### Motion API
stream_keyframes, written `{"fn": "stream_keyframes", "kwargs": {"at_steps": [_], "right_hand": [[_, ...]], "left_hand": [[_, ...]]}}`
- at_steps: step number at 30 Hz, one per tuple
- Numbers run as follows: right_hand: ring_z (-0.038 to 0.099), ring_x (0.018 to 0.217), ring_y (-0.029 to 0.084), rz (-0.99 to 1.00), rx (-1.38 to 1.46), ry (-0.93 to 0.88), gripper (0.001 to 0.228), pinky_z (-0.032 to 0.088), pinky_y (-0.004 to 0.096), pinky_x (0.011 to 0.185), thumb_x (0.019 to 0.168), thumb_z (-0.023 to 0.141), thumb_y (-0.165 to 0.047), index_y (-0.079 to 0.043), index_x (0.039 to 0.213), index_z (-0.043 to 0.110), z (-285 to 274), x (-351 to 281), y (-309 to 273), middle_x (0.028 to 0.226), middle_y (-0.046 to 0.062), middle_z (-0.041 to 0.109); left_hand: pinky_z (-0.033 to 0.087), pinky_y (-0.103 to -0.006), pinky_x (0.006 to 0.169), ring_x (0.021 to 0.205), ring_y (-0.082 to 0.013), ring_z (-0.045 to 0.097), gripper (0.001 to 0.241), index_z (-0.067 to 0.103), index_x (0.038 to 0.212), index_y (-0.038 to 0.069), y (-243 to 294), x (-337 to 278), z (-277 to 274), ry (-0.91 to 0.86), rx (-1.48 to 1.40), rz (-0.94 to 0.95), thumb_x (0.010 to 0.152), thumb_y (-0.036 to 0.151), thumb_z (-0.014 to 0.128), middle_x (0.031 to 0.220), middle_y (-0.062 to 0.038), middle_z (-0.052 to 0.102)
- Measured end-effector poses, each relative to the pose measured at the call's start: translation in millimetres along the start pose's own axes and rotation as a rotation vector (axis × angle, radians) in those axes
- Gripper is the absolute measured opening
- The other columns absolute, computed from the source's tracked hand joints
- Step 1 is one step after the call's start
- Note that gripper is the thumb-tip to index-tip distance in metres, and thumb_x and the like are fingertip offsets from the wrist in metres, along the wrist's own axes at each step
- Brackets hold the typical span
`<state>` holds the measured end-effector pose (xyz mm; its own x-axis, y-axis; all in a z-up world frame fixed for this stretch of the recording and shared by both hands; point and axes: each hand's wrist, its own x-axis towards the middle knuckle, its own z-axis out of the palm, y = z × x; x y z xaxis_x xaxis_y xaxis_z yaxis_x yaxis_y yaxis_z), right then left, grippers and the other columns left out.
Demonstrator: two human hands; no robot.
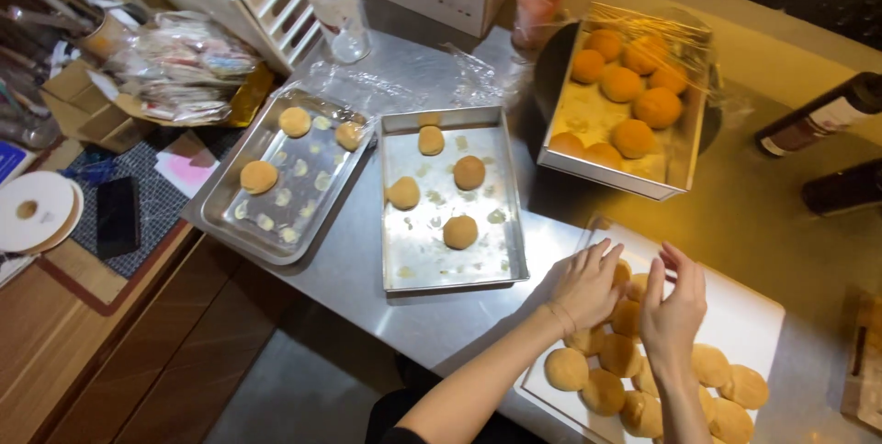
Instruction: Arranging small dough balls from metal trays into a grid pattern on a white board
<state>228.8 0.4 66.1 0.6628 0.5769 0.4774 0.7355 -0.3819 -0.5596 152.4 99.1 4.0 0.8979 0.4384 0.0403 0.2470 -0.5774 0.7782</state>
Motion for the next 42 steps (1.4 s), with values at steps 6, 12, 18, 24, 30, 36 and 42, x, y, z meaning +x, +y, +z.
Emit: {"fn": "stream_keyframes", "kwargs": {"at_steps": [6, 12, 18, 24, 30, 36, 42], "right_hand": [[0.068, 0.104, 0.039, 0.056, 0.351, -0.419, 0.030, 0.057, 0.044, 0.088, 0.099, 0.060, -0.002, -0.006, 0.127, 0.068, 100, 28, -106, 0.110, 0.019, 0.070], [0.065, 0.118, 0.040, -0.171, -0.313, -0.886, 0.049, 0.056, 0.049, 0.096, 0.094, 0.068, -0.039, -0.019, 0.137, 0.061, 217, 10, -120, 0.127, 0.015, 0.063], [0.063, 0.119, 0.042, 0.017, 0.128, -0.789, 0.044, 0.055, 0.048, 0.097, 0.100, 0.063, -0.028, -0.005, 0.137, 0.059, 188, 41, -244, 0.122, 0.024, 0.065], [0.070, 0.113, 0.033, 0.138, 0.246, -0.684, 0.032, 0.060, 0.040, 0.091, 0.100, 0.063, -0.020, -0.007, 0.130, 0.067, 189, 10, -245, 0.116, 0.018, 0.072], [0.071, 0.102, 0.022, 0.325, 0.192, -0.708, 0.033, 0.056, 0.036, 0.090, 0.099, 0.054, -0.026, -0.013, 0.126, 0.067, 167, 16, -233, 0.123, 0.004, 0.073], [0.072, 0.093, 0.021, 0.255, 0.209, -0.615, 0.028, 0.057, 0.034, 0.081, 0.100, 0.057, -0.023, -0.011, 0.121, 0.069, 162, 17, -210, 0.117, 0.005, 0.073], [0.073, 0.088, 0.021, 0.208, 0.224, -0.544, 0.026, 0.058, 0.033, 0.079, 0.099, 0.058, -0.024, -0.011, 0.117, 0.071, 152, 6, -182, 0.116, 0.004, 0.074]], "left_hand": [[0.055, -0.0439, 0.091, 0.109, -0.0375, 0.069, 0.027, 0.068, 0.122, 0.007, -19, -126, -132, 0.014, -0.423, -0.163, 0.098, 0.017, 0.062, 0.116, -0.017, 0.072], [0.059, -0.0405, 0.088, 0.094, -0.0332, 0.073, 0.049, 0.053, 0.140, 0.003, -124, -231, -273, 0.507, -0.336, -0.537, 0.092, 0.004, 0.064, 0.098, -0.017, 0.072], [0.058, -0.0469, 0.079, 0.087, -0.0385, 0.072, 0.039, 0.062, 0.128, 0.002, -201, -263, -394, 0.845, 0.142, -0.623, 0.090, 0.005, 0.070, 0.091, -0.018, 0.072], [0.046, -0.0420, 0.100, 0.121, -0.0307, 0.055, 0.054, 0.057, 0.131, 0.009, -316, -226, -433, 0.508, 0.520, -0.381, 0.080, 0.006, 0.077, 0.126, -0.009, 0.062], [0.041, -0.0410, 0.093, 0.113, -0.0275, 0.053, 0.074, 0.056, 0.128, 0.015, -426, -170, -438, -0.081, 1.137, -0.374, 0.070, 0.050, 0.086, 0.123, -0.006, 0.066], [0.038, -0.0379, 0.096, 0.119, -0.0257, 0.049, 0.064, 0.061, 0.127, 0.019, -428, -151, -442, -0.250, 1.223, -0.448, 0.077, 0.056, 0.077, 0.126, -0.004, 0.064], [0.053, -0.0410, 0.086, 0.111, -0.0319, 0.056, 0.084, 0.051, 0.128, 0.007, -407, -155, -450, -0.187, 1.086, -0.421, 0.068, 0.047, 0.092, 0.125, -0.015, 0.057]]}}
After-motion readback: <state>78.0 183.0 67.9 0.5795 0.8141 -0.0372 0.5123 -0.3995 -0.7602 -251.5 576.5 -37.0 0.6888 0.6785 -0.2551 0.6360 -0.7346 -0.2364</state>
